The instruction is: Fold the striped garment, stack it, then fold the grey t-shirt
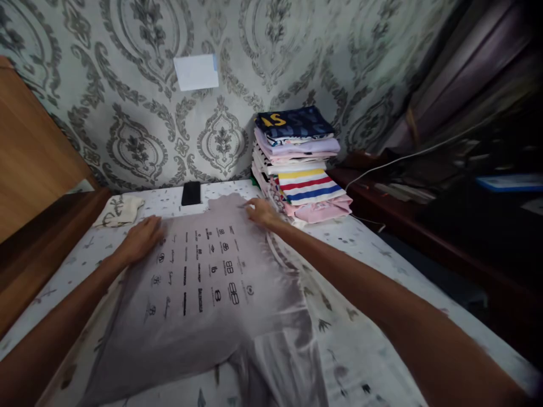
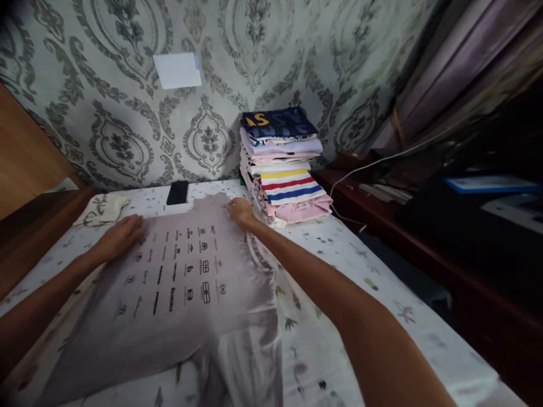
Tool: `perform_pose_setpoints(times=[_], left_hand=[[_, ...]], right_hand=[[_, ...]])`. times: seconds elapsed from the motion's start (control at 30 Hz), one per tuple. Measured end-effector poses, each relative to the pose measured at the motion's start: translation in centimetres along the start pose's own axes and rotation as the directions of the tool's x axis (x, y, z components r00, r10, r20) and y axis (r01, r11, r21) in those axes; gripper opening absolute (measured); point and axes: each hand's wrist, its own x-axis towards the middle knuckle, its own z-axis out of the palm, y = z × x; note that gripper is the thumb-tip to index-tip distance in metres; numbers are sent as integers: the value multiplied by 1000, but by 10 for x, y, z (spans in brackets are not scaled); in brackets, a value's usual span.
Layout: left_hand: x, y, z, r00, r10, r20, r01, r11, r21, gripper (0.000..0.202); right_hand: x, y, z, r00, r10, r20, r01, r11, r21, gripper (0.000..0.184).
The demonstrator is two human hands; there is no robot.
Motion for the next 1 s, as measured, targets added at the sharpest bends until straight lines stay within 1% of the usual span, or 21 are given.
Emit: perform_pose_setpoints(times=[0.03, 0.1, 0.13, 0.2, 0.3, 0.4, 0.5, 0.57, 0.63, 0.7, 0.77, 0.8, 0.87, 0.93, 1.0], left_hand=[[13, -3, 1, 1000, -6, 4, 6, 999, 34, 61], [33, -6, 2, 998, -36, 46, 31, 995, 92, 59], [40, -7, 2, 997, -46, 68, 38, 993, 115, 59], [50, -9, 2, 993, -64, 94, 50, 989, 140, 57], [55, -10, -1, 993, -36, 115, 22, 992, 120, 46], [50, -4, -10, 996, 29, 89, -39, 993, 113, 29], [33, 6, -27, 997, 72, -12, -71, 991, 112, 22], [16, 13, -39, 994, 86, -62, -80, 992, 99, 21], [-5, 18, -48, 991, 101, -91, -91, 990, 110, 19], [-29, 20, -51, 985, 139, -99, -124, 982, 144, 18], [-50, 22, -46, 980, 183, -77, -168, 970, 175, 23], [-60, 23, -42, 978, 203, -53, -190, 964, 184, 28], [-73, 26, -33, 975, 223, -15, -216, 956, 200, 36], [-79, 28, -26, 974, 225, -8, -218, 951, 221, 40], [-80, 28, -23, 975, 222, -27, -209, 948, 239, 42]], right_hand=[[22, -8, 6, 999, 48, 14, -48, 999, 21, 15], [59, -19, 18, 991, 128, 42, -130, 990, 61, 14], [73, -22, 25, 985, 161, 55, -165, 984, 74, 13], [92, -24, 36, 973, 216, 76, -222, 971, 83, 11], [102, -18, 44, 963, 259, 75, -265, 961, 82, 11], [95, -13, 39, 974, 227, 21, -228, 965, 127, 11], [74, -13, 21, 987, 152, -54, -139, 971, 197, 8], [50, -13, 3, 994, 71, -86, -44, 958, 282, 8], [15, -8, -13, 994, -42, -103, 80, 915, 396, 11], [-27, 3, -22, 980, -165, -111, 198, 863, 464, 16], [-71, 20, -22, 949, -301, -96, 313, 847, 429, 19], [-91, 28, -19, 933, -356, -63, 352, 856, 379, 21], [-123, 43, -10, 922, -386, 29, 360, 884, 299, 23], [-142, 50, -2, 916, -396, 68, 373, 900, 224, 27], [-151, 52, -1, 901, -429, 69, 413, 895, 167, 28]])
